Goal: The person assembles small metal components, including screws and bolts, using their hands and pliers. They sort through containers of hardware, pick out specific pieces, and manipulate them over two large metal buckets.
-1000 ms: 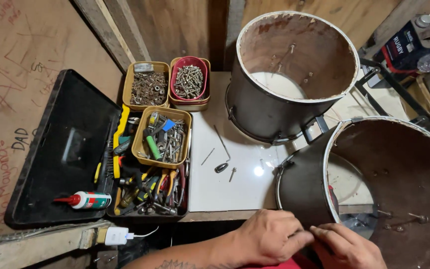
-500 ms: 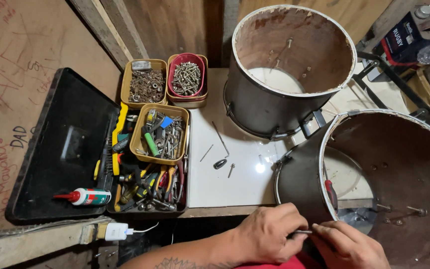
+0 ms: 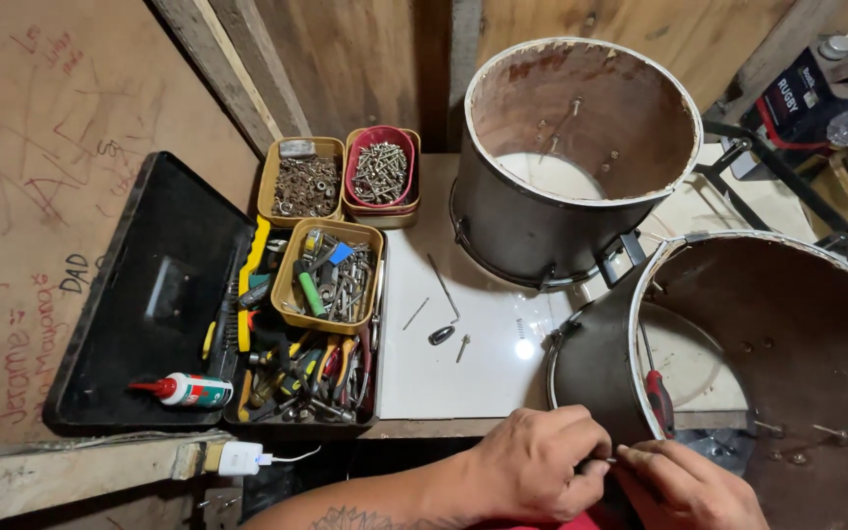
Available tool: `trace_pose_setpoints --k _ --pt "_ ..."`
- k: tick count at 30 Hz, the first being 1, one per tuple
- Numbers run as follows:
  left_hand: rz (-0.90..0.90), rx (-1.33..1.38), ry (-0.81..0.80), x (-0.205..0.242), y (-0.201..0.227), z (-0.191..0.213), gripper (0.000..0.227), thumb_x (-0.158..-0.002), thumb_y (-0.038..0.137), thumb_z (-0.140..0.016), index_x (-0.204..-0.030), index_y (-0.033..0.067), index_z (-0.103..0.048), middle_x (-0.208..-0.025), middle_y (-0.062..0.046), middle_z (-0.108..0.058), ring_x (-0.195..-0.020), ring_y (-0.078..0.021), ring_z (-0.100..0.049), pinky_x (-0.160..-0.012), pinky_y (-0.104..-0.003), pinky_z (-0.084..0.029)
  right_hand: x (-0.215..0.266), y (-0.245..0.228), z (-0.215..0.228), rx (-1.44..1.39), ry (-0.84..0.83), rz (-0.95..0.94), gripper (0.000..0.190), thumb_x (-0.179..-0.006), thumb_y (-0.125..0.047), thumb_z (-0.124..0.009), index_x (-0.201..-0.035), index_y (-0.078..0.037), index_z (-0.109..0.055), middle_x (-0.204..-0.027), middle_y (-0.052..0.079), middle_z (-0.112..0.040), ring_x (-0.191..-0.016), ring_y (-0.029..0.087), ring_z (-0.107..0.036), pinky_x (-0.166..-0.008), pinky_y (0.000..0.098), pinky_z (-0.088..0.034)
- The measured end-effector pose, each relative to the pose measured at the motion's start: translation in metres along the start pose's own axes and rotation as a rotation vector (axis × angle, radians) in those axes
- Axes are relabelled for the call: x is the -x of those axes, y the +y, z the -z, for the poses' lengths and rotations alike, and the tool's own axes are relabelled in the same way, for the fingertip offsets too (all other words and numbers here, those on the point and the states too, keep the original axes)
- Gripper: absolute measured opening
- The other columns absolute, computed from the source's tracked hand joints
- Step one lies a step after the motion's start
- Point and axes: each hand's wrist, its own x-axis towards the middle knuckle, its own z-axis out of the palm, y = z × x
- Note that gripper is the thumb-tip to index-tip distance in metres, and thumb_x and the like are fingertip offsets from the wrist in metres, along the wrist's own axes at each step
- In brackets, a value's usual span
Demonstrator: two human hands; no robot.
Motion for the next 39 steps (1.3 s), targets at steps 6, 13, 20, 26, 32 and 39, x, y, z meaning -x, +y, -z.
trace_pose_setpoints --k 6,13,20,26,32,39 --pt "0.185 -0.086 -0.169 -0.001 -0.003 -0.002 0.030 -0.101 0.029 -0.048 -0.082 0.0057 -0.054 -0.075 -0.017 -0.062 -0.065 -0.0422 -0.059 -0.059 -0.055 -0.047 -0.004 0.005 -0.001 -0.054 0.000 0.015 0.021 -0.078 -0.023 -0.079 -0.099 -0.022 -0.077 -0.097 -0.010 -0.078 -0.083 0.000 -0.076 -0.075 0.0163 -0.058" --pt "0.297 0.048 -0.237 -0.005 0.004 0.015 0.040 -0.094 0.043 -0.055 -0.113 0.0087 -0.062 -0.103 -0.013 -0.069 -0.092 -0.0328 -0.068 -0.082 -0.043 -0.053 -0.007 0.014 0.001 -0.037 -0.076 0.061 0.028 -0.079 -0.022 -0.076 -0.107 -0.026 -0.077 -0.102 -0.013 -0.076 -0.087 -0.001 -0.076 -0.076 0.0164 -0.057" --pt "0.139 -0.055 -0.103 -0.002 -0.004 0.004 0.026 -0.100 0.027 -0.053 -0.087 0.0060 -0.060 -0.079 -0.012 -0.062 -0.071 -0.0359 -0.062 -0.062 -0.049 -0.049 -0.007 0.017 -0.007 -0.062 -0.054 0.075 0.027 -0.078 -0.021 -0.078 -0.105 -0.024 -0.077 -0.102 -0.013 -0.077 -0.086 -0.003 -0.075 -0.077 0.0136 -0.057" --pt "0.163 0.043 -0.137 -0.001 -0.004 0.009 0.024 -0.096 0.029 -0.060 -0.108 0.0089 -0.063 -0.094 -0.010 -0.064 -0.080 -0.0320 -0.065 -0.069 -0.044 -0.052 -0.009 0.012 -0.005 0.008 -0.044 0.098 0.023 -0.080 -0.020 -0.076 -0.102 -0.025 -0.077 -0.100 -0.012 -0.076 -0.086 -0.002 -0.074 -0.072 0.0155 -0.057" --pt "0.276 -0.031 -0.293 -0.008 -0.001 0.007 0.037 -0.103 0.033 -0.044 -0.088 0.0046 -0.062 -0.084 -0.016 -0.067 -0.081 -0.0386 -0.066 -0.075 -0.049 -0.051 -0.007 0.012 -0.006 -0.019 -0.026 0.084 0.021 -0.079 -0.021 -0.077 -0.100 -0.026 -0.077 -0.099 -0.014 -0.076 -0.084 -0.003 -0.075 -0.073 0.0147 -0.058" --pt "0.099 0.040 -0.105 -0.002 -0.009 0.003 0.020 -0.098 0.028 -0.063 -0.095 0.0089 -0.067 -0.084 -0.007 -0.064 -0.076 -0.0291 -0.065 -0.066 -0.042 -0.052 -0.007 0.004 0.002 -0.048 -0.019 0.060 0.019 -0.083 -0.023 -0.075 -0.102 -0.025 -0.078 -0.100 -0.012 -0.077 -0.085 -0.001 -0.076 -0.076 0.0145 -0.056"
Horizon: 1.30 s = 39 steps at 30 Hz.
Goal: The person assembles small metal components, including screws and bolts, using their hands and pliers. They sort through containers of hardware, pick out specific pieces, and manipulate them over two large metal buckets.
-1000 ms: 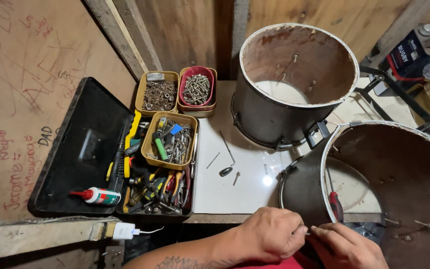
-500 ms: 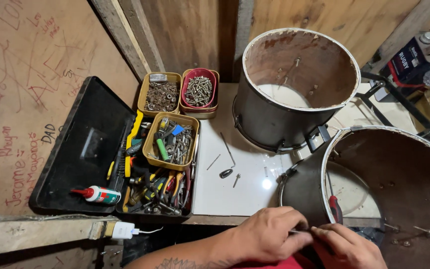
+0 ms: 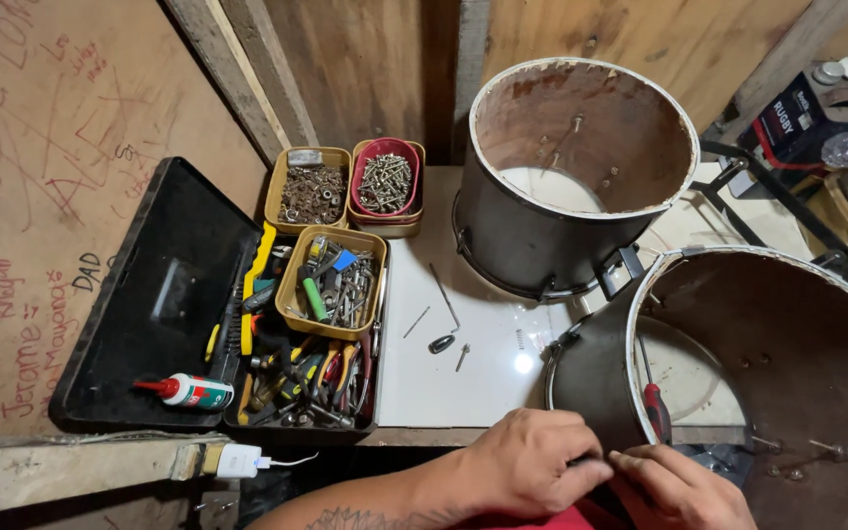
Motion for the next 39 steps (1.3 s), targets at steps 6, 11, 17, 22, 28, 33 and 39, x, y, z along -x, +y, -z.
trace_pose_setpoints --k 6,11,17,22,28,33,39 --pt "0.303 0.049 -0.245 -0.012 0.014 0.014 0.059 -0.084 0.060 -0.055 -0.116 0.0116 -0.064 -0.106 -0.009 -0.073 -0.100 -0.0288 -0.070 -0.086 -0.039 -0.051 0.008 0.019 -0.007 0.021 -0.041 -0.022 0.026 -0.082 -0.025 -0.073 -0.107 -0.030 -0.077 -0.103 -0.015 -0.077 -0.088 -0.001 -0.076 -0.073 0.0165 -0.058" --pt "0.116 -0.019 -0.098 -0.006 0.001 0.001 0.029 -0.099 0.032 -0.054 -0.088 0.0073 -0.063 -0.082 -0.013 -0.067 -0.079 -0.0334 -0.066 -0.073 -0.044 -0.051 -0.003 0.003 -0.002 0.025 0.017 0.062 0.018 -0.084 -0.018 -0.072 -0.101 -0.023 -0.077 -0.098 -0.010 -0.075 -0.082 0.001 -0.075 -0.069 0.0167 -0.058" --pt "0.475 0.033 -0.323 -0.018 0.028 0.028 0.044 -0.091 0.048 -0.052 -0.105 0.0110 -0.069 -0.102 -0.013 -0.074 -0.097 -0.0307 -0.070 -0.082 -0.041 -0.051 0.001 0.016 -0.007 -0.012 -0.013 0.055 0.019 -0.084 -0.022 -0.073 -0.104 -0.022 -0.076 -0.098 -0.010 -0.075 -0.083 0.000 -0.075 -0.074 0.0159 -0.058" --pt "0.287 0.034 -0.195 -0.014 0.016 0.020 0.027 -0.090 0.033 -0.059 -0.092 0.0091 -0.069 -0.084 -0.008 -0.071 -0.079 -0.0254 -0.069 -0.070 -0.038 -0.054 -0.008 0.001 -0.003 0.002 0.047 0.116 0.016 -0.085 -0.018 -0.073 -0.100 -0.021 -0.077 -0.097 -0.009 -0.075 -0.082 0.000 -0.074 -0.076 0.0151 -0.057" --pt "0.613 -0.014 -0.455 -0.021 0.031 0.036 0.052 -0.090 0.055 -0.047 -0.106 0.0128 -0.072 -0.103 -0.015 -0.075 -0.096 -0.0320 -0.070 -0.078 -0.044 -0.052 -0.006 0.005 -0.003 -0.008 -0.022 0.085 0.022 -0.085 -0.022 -0.073 -0.107 -0.021 -0.076 -0.101 -0.008 -0.075 -0.087 0.002 -0.075 -0.078 0.0178 -0.059" --pt "0.342 0.001 -0.246 -0.015 0.015 0.024 0.036 -0.091 0.039 -0.052 -0.097 0.0104 -0.072 -0.088 -0.012 -0.074 -0.084 -0.0286 -0.072 -0.074 -0.040 -0.056 -0.009 0.002 -0.001 -0.015 0.006 0.103 0.023 -0.084 -0.017 -0.073 -0.107 -0.020 -0.076 -0.101 -0.010 -0.076 -0.087 0.000 -0.075 -0.081 0.0146 -0.058" --pt "0.649 -0.001 -0.265 -0.018 -0.013 0.026 0.043 -0.099 0.047 -0.049 -0.082 0.0098 -0.062 -0.078 -0.012 -0.067 -0.074 -0.0256 -0.064 -0.065 -0.043 -0.048 -0.025 -0.029 0.019 0.031 0.161 -0.103 0.018 -0.077 -0.028 -0.083 -0.091 -0.019 -0.080 -0.088 -0.007 -0.078 -0.075 0.002 -0.073 -0.073 0.0178 -0.055"
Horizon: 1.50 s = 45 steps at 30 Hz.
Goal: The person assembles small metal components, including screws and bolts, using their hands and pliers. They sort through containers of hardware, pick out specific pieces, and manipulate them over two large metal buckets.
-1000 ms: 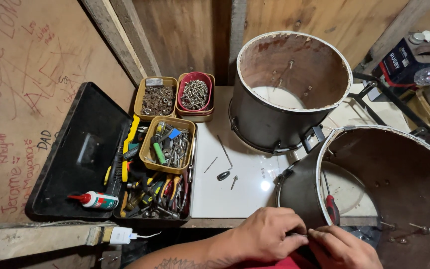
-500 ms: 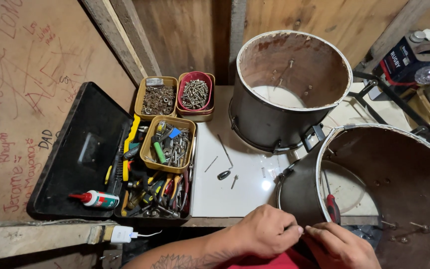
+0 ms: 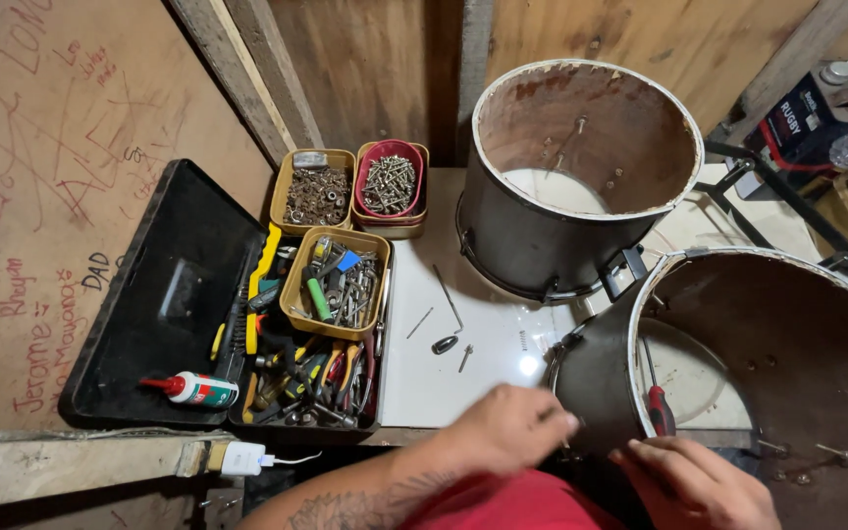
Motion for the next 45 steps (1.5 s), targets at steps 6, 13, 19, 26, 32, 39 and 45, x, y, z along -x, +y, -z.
trace_pose_setpoints --k 6,13,19,26,32,39,45 --pt "0.303 -0.116 0.490 -0.038 -0.087 0.077 0.023 -0.098 0.033 -0.050 -0.103 0.0189 -0.068 -0.099 -0.013 -0.074 -0.091 -0.0377 -0.069 -0.075 -0.051 -0.053 -0.009 -0.006 -0.004 0.003 0.227 0.064 0.014 -0.081 -0.020 -0.086 -0.089 -0.011 -0.078 -0.084 0.000 -0.074 -0.073 0.008 -0.069 -0.076 0.0218 -0.053" --pt "0.588 -0.195 0.806 0.035 -0.125 0.179 0.030 -0.106 0.035 -0.055 -0.104 0.0083 -0.069 -0.092 -0.009 -0.072 -0.085 -0.0256 -0.068 -0.075 -0.042 -0.058 0.009 0.000 -0.012 -0.003 0.258 -0.071 0.020 -0.079 -0.016 -0.091 -0.094 -0.012 -0.079 -0.091 0.002 -0.076 -0.080 0.010 -0.070 -0.082 0.0234 -0.053" --pt "0.832 -0.304 0.916 0.053 -0.187 0.196 0.063 -0.102 0.052 -0.051 -0.111 -0.0077 -0.066 -0.111 -0.033 -0.071 -0.105 -0.0512 -0.068 -0.089 -0.059 -0.052 0.010 0.002 -0.011 -0.058 0.256 0.022 0.024 -0.076 -0.009 -0.090 -0.096 -0.007 -0.078 -0.089 0.006 -0.075 -0.073 0.012 -0.070 -0.081 0.0232 -0.056" --pt "0.860 0.259 0.905 0.042 -0.220 0.179 0.052 -0.105 0.038 -0.046 -0.095 -0.0065 -0.071 -0.070 -0.020 -0.071 -0.052 -0.0280 -0.069 -0.045 -0.037 -0.056 0.018 0.005 -0.013 -0.002 0.222 -0.153 0.021 -0.082 -0.016 -0.088 -0.101 -0.013 -0.079 -0.095 0.001 -0.076 -0.080 0.010 -0.070 -0.080 0.0226 -0.052" --pt "0.796 0.308 0.921 0.048 -0.224 0.146 0.031 -0.110 0.024 -0.050 -0.107 -0.0023 -0.065 -0.078 -0.015 -0.076 -0.057 -0.0220 -0.073 -0.048 -0.032 -0.058 0.021 0.008 -0.014 -0.034 0.219 -0.204 0.022 -0.085 -0.014 -0.086 -0.104 -0.011 -0.078 -0.097 0.003 -0.076 -0.083 0.012 -0.071 -0.083 0.0232 -0.052" --pt "0.769 0.455 1.086 0.083 -0.192 0.087 0.030 -0.110 0.019 -0.046 -0.108 -0.0019 -0.067 -0.077 -0.016 -0.077 -0.057 -0.0237 -0.074 -0.051 -0.034 -0.062 0.039 0.031 -0.024 -0.091 0.177 -0.244 0.022 -0.086 -0.011 -0.084 -0.108 -0.009 -0.078 -0.104 0.010 -0.077 -0.092 0.017 -0.072 -0.093 0.0261 -0.054" --pt "0.858 0.093 1.053 0.103 -0.226 0.060 0.037 -0.092 0.034 -0.052 -0.115 0.0125 -0.072 -0.103 -0.025 -0.075 -0.099 -0.0515 -0.066 -0.089 -0.057 -0.049 0.061 0.074 -0.036 0.026 0.019 -0.395 0.022 -0.084 -0.017 -0.085 -0.106 -0.013 -0.083 -0.109 0.008 -0.078 -0.099 0.019 -0.073 -0.099 0.0286 -0.054"
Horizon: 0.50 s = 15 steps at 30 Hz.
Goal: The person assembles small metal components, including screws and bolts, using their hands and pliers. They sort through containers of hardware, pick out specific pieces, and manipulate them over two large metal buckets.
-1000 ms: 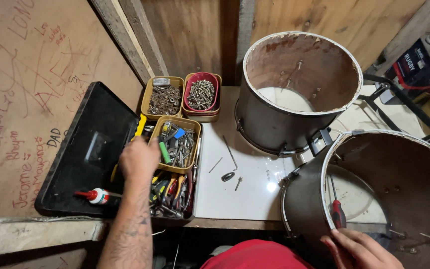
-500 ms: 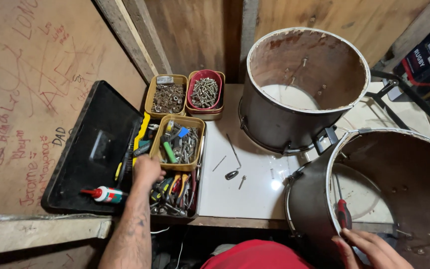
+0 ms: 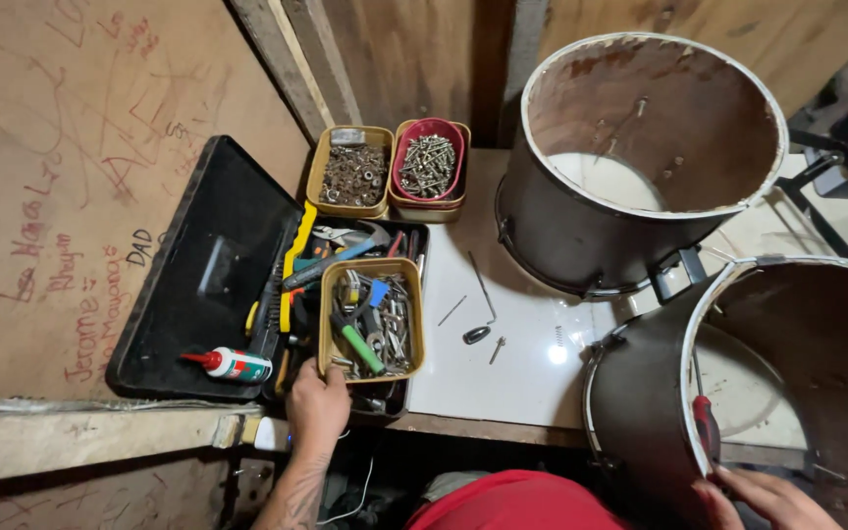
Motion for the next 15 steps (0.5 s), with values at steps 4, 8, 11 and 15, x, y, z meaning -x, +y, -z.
trace_pose_setpoints --k 4,8,11,15 --pt "0.006 -0.076 -0.033 0.006 0.017 0.022 0.043 -0.096 0.041 -0.052 -0.128 0.0173 -0.066 -0.116 -0.019 -0.075 -0.109 -0.0495 -0.066 -0.096 -0.056 -0.049 0.000 0.011 0.005 0.048 -0.058 -0.060 0.025 -0.085 -0.022 -0.083 -0.109 -0.016 -0.084 -0.110 0.005 -0.079 -0.106 0.016 -0.073 -0.102 0.0270 -0.052" --pt "-0.415 -0.256 0.142 -0.008 0.012 0.031 0.048 -0.100 0.042 -0.052 -0.131 0.0074 -0.063 -0.108 -0.019 -0.071 -0.087 -0.0433 -0.071 -0.071 -0.055 -0.056 -0.001 0.022 0.004 0.038 -0.102 -0.038 0.029 -0.081 -0.021 -0.085 -0.108 -0.013 -0.084 -0.109 0.009 -0.079 -0.104 0.017 -0.074 -0.106 0.0275 -0.053" --pt "-0.696 -0.298 -0.023 -0.003 0.056 0.040 0.035 -0.094 0.010 -0.050 -0.121 0.0056 -0.072 -0.110 -0.017 -0.072 -0.101 -0.0361 -0.067 -0.085 -0.048 -0.056 0.002 0.013 0.008 0.005 -0.051 -0.011 0.027 -0.084 -0.017 -0.085 -0.109 -0.009 -0.082 -0.110 0.011 -0.078 -0.103 0.018 -0.072 -0.106 0.0283 -0.053" --pt "-0.971 -0.834 -0.576 0.002 0.105 0.025 0.052 -0.084 -0.001 -0.066 -0.131 0.0218 -0.069 -0.150 -0.011 -0.049 -0.141 -0.0356 -0.037 -0.118 -0.057 -0.030 0.001 0.036 0.005 0.117 -0.110 -0.043 0.030 -0.084 -0.025 -0.084 -0.112 -0.015 -0.084 -0.112 0.008 -0.080 -0.107 0.018 -0.074 -0.102 0.0292 -0.055"
